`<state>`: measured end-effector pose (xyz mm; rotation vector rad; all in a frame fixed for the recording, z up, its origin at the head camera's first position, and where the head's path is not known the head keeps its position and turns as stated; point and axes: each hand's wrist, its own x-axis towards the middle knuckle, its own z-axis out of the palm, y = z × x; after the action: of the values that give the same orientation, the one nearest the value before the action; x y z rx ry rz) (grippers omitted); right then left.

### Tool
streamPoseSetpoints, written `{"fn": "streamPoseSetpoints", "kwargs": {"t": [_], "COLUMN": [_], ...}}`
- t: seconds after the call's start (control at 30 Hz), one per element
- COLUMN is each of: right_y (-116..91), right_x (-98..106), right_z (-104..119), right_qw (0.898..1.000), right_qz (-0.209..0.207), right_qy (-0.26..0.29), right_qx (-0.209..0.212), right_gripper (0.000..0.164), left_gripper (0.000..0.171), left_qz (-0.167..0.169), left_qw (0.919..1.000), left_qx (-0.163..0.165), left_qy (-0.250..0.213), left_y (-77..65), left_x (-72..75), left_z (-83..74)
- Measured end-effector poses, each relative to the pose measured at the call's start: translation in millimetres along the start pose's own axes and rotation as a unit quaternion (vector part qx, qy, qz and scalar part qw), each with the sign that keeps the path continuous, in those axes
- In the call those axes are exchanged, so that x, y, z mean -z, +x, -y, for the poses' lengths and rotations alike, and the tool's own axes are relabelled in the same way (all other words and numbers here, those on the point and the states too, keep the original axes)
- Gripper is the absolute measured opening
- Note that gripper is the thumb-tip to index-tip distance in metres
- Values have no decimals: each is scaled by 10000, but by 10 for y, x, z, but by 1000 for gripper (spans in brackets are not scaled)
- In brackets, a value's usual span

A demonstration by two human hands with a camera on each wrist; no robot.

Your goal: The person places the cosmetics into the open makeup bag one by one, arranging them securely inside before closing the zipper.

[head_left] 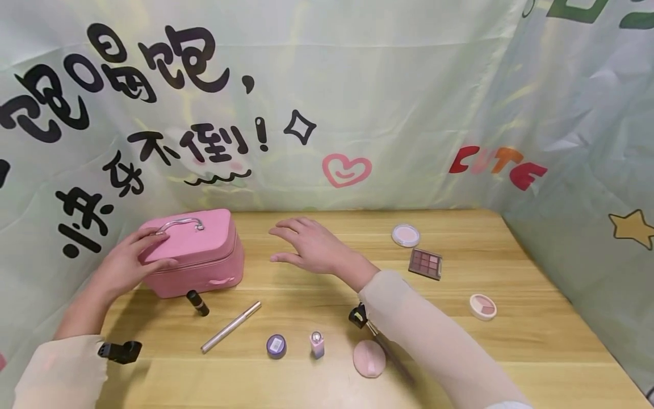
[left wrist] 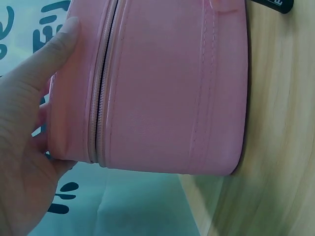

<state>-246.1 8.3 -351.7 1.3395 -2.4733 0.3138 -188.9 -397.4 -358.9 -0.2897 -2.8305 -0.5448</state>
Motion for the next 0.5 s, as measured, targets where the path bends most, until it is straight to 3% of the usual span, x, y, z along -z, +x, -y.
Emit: {"fn": "streamPoseSetpoints", "kwargs": {"t": [0.5], "right_y": [274], "right_x": [-151], "right_z": [150], "right_qw": [9995], "right_qz": [281], "right_qy": [4], "right_qx": [110], "right_gripper": [61], "left_gripper": [68], "left_qz": [-45], "left_qw": [9999], "left_qx": [-7], "left_qy": [-135], "left_y": [-50], "left_x": [-21], "left_z": [46]}}
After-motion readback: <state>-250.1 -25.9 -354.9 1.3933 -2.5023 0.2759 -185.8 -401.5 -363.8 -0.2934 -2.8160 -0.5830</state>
